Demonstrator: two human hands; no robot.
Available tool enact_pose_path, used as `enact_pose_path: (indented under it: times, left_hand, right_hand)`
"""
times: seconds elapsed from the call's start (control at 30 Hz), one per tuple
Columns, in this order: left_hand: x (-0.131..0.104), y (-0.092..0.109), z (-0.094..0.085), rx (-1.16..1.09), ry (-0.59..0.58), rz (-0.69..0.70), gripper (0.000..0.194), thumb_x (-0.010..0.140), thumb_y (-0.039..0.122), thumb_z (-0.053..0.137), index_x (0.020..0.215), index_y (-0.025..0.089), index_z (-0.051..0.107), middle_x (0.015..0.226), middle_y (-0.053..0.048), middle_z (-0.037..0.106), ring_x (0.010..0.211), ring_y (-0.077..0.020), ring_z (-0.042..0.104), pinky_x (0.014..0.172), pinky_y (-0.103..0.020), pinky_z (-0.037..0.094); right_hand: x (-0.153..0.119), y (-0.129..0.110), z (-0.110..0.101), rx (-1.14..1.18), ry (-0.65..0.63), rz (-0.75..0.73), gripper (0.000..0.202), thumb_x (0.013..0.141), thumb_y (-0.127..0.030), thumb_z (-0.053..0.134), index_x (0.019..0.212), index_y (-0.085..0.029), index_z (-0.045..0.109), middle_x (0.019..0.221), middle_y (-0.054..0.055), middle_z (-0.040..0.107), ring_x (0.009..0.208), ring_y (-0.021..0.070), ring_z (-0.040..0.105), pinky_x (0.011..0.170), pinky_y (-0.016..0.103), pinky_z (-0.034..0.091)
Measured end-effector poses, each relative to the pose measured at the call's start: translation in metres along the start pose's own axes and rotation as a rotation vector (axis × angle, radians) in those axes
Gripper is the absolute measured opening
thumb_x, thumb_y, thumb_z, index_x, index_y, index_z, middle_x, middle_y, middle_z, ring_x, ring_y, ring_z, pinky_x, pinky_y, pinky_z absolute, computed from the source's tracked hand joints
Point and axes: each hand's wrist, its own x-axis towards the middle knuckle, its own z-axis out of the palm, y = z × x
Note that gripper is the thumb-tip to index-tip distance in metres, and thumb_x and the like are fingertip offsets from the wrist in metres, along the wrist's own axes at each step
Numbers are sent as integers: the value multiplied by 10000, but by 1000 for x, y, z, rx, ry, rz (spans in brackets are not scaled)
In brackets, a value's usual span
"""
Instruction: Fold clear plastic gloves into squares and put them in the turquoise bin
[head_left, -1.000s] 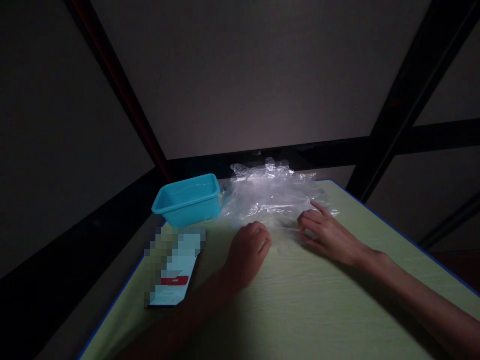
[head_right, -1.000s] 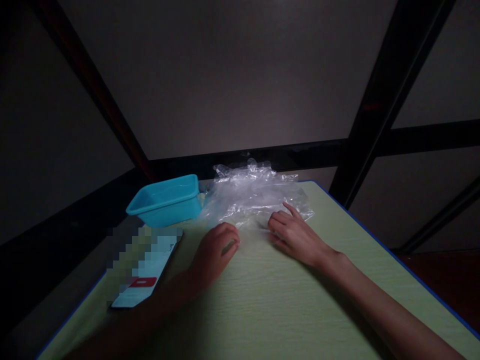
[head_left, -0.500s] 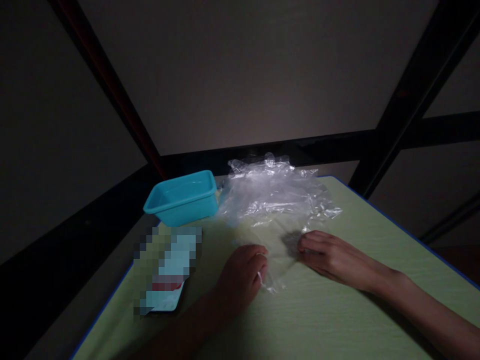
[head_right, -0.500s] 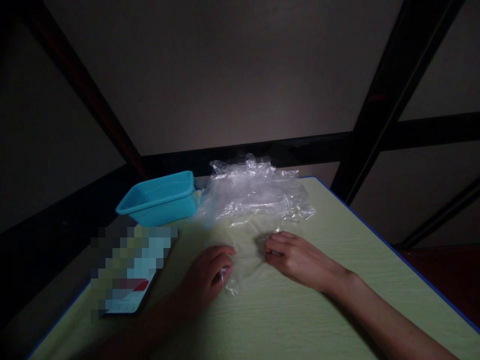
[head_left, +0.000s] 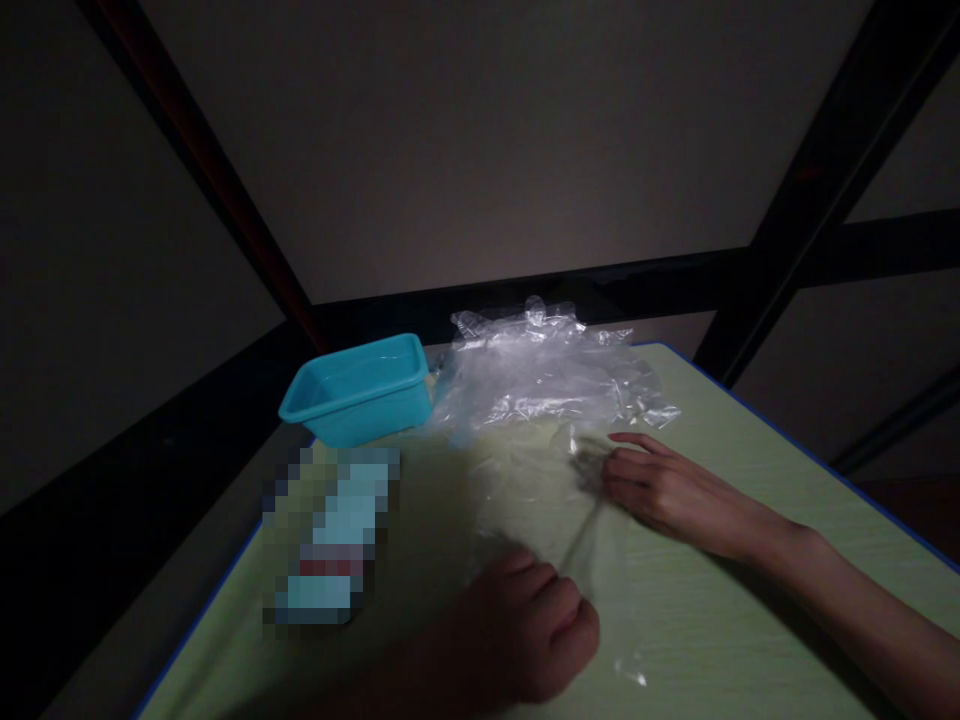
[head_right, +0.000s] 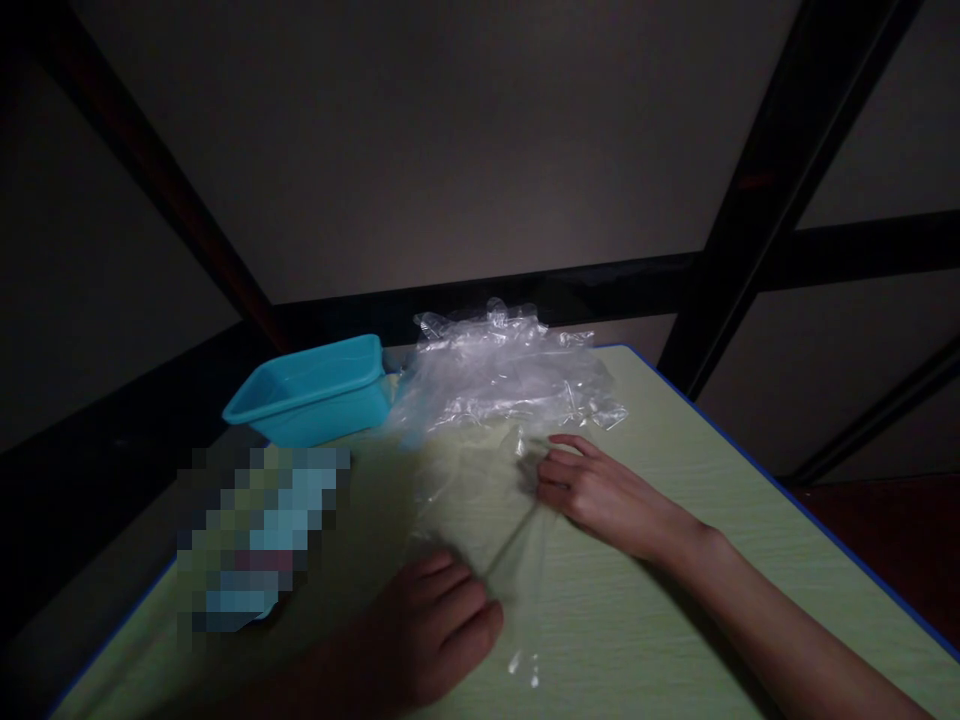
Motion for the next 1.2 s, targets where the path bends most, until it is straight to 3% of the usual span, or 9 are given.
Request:
enact_pose_path:
  times: [0.13, 0.3, 0.4, 0.5, 0.6, 0.67, 0.8, 0.93, 1.2]
  left_hand:
    - [-1, 13, 0, -90, -112, 11, 62, 837, 133, 502, 810, 146, 556, 605, 27, 510, 549, -117, 462, 521, -268, 336]
    - [-2, 24, 11, -158, -77, -42, 195, 843, 165, 493, 650, 186, 507, 497, 55, 462, 462, -93, 413, 472, -246, 301]
    - [-3, 24, 13, -249, -92, -61, 201, 861, 248, 498, 669, 194, 521, 501, 59, 483, 455, -84, 426, 476, -236, 317]
    - [-1, 18, 7, -380, -104, -141, 177, 833, 323, 538, 726, 182, 553, 619, 27, 567, 581, -102, 518, 554, -234, 399]
    - [3, 11, -1, -475, -139, -259, 102, 819, 226, 540, 877, 156, 588, 828, -27, 632, 779, -132, 567, 715, -235, 462]
    - [4, 9, -4, -475, -157, -280, 197, 830, 204, 529, 1015, 154, 576, 1019, -58, 637, 972, -161, 556, 857, -263, 451]
    - [2, 11, -1, -466, -268, -228, 432, 849, 339, 535, 1235, 160, 457, 1375, -76, 451, 1308, -184, 326, 1087, -342, 269]
    - [-1, 11, 1, -484, -405, -216, 510, 872, 419, 472, 1308, 168, 391, 1462, -95, 314, 1367, -206, 212, 1112, -388, 205]
    - [4, 6, -7, -534, -503, -214, 527, 908, 465, 363, 1343, 167, 363, 1485, -110, 251, 1383, -206, 154, 1128, -373, 136]
  right_hand:
    - [-2, 7, 2, 41, 54, 45, 303, 872, -106, 409, 688, -226, 617, 705, 8, 617, 721, 174, 573, 964, 454, 338]
    - [-12, 23, 2, -31, 20, 137, 325, 790, -27, 391, 740, -222, 646, 719, 32, 638, 740, 200, 589, 971, 500, 318]
    - [-19, 32, 2, -83, 32, 240, 388, 668, 44, 384, 802, -201, 653, 797, 61, 659, 814, 226, 606, 963, 515, 324]
    - [-19, 33, 1, -68, 99, 353, 422, 658, 42, 369, 871, -187, 653, 871, 85, 668, 850, 245, 608, 906, 496, 386]
    - [-11, 24, 1, 127, 163, 488, 301, 767, -61, 385, 888, -169, 638, 865, 105, 664, 802, 247, 610, 745, 415, 474]
    - [-4, 15, 2, 299, 173, 575, 216, 823, -165, 412, 873, -169, 622, 847, 101, 662, 773, 233, 611, 683, 369, 482]
    - [7, 4, 7, 521, 101, 642, 251, 879, -311, 399, 804, -182, 602, 801, 83, 643, 756, 216, 598, 699, 352, 463]
    - [9, 2, 11, 643, 50, 679, 299, 873, -384, 413, 722, -182, 574, 722, 61, 585, 691, 195, 563, 645, 331, 443]
    - [11, -1, 17, 1032, -2, 680, 198, 737, -363, 576, 690, -192, 490, 653, -8, 504, 587, 131, 483, 537, 262, 394]
